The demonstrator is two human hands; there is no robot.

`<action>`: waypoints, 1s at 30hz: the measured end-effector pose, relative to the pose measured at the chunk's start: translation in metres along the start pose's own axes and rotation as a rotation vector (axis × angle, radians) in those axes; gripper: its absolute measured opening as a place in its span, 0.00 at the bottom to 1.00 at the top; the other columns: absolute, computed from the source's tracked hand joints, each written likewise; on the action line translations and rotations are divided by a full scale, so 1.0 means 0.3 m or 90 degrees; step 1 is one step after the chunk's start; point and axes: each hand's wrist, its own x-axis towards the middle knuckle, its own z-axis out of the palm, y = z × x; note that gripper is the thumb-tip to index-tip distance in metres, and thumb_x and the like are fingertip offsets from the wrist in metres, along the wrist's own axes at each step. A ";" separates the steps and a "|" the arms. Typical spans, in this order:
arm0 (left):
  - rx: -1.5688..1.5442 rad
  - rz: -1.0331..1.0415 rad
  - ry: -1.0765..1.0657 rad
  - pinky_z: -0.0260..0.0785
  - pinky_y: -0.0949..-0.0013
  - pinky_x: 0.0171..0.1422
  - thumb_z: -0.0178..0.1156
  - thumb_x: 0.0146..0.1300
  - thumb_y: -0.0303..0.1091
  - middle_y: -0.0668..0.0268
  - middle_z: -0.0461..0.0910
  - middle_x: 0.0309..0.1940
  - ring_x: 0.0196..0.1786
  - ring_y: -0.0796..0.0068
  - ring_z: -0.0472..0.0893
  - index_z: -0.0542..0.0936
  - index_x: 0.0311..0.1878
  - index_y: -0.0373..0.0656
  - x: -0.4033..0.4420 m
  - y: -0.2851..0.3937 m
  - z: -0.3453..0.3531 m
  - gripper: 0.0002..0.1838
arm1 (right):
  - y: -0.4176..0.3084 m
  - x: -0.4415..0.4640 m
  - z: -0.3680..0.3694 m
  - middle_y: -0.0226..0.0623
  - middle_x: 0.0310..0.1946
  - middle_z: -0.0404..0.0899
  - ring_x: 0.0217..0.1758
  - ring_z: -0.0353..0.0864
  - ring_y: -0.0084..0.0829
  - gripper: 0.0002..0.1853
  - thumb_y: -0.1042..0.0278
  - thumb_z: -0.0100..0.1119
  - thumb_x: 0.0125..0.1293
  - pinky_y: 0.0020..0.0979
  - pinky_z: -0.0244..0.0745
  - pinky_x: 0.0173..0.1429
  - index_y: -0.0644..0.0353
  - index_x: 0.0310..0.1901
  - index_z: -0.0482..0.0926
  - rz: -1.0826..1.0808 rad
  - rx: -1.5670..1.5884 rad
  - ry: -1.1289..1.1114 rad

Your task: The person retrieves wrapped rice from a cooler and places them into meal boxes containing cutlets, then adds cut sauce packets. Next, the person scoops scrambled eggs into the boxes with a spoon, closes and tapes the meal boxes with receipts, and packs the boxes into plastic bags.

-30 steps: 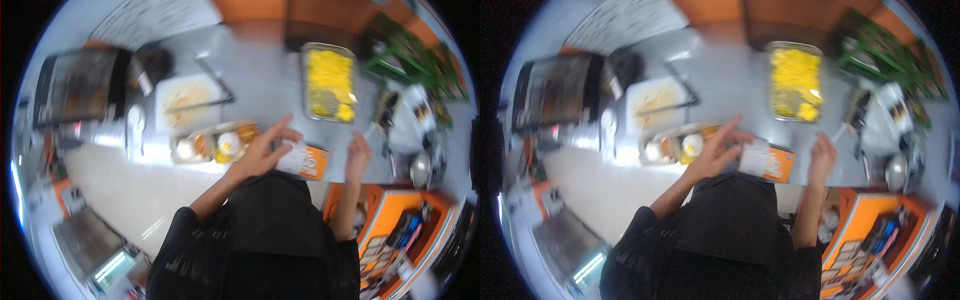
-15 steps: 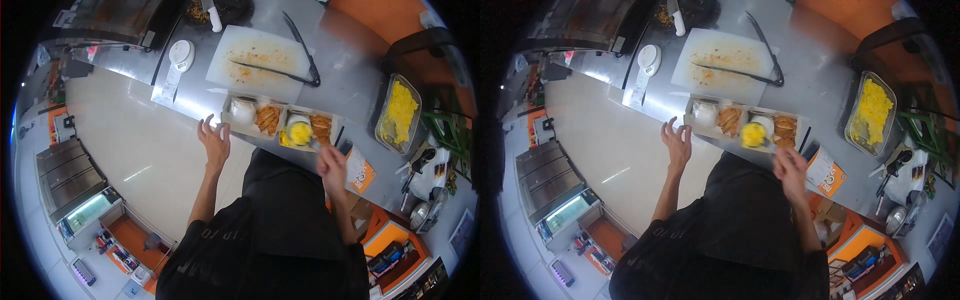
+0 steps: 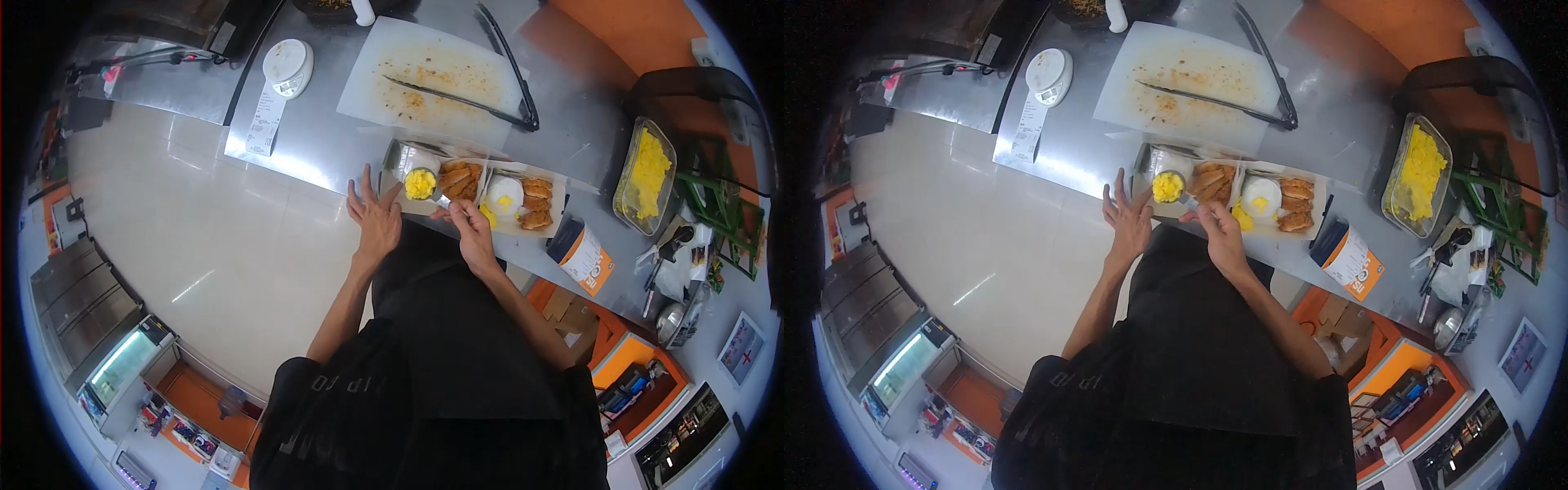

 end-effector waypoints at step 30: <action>-0.523 -0.202 0.036 0.65 0.55 0.75 0.51 0.79 0.34 0.51 0.73 0.70 0.73 0.56 0.72 0.68 0.72 0.35 -0.002 -0.079 -0.144 0.23 | 0.030 0.061 0.045 0.42 0.48 0.88 0.40 0.89 0.36 0.20 0.81 0.63 0.60 0.34 0.84 0.42 0.67 0.55 0.83 -0.608 -0.742 0.011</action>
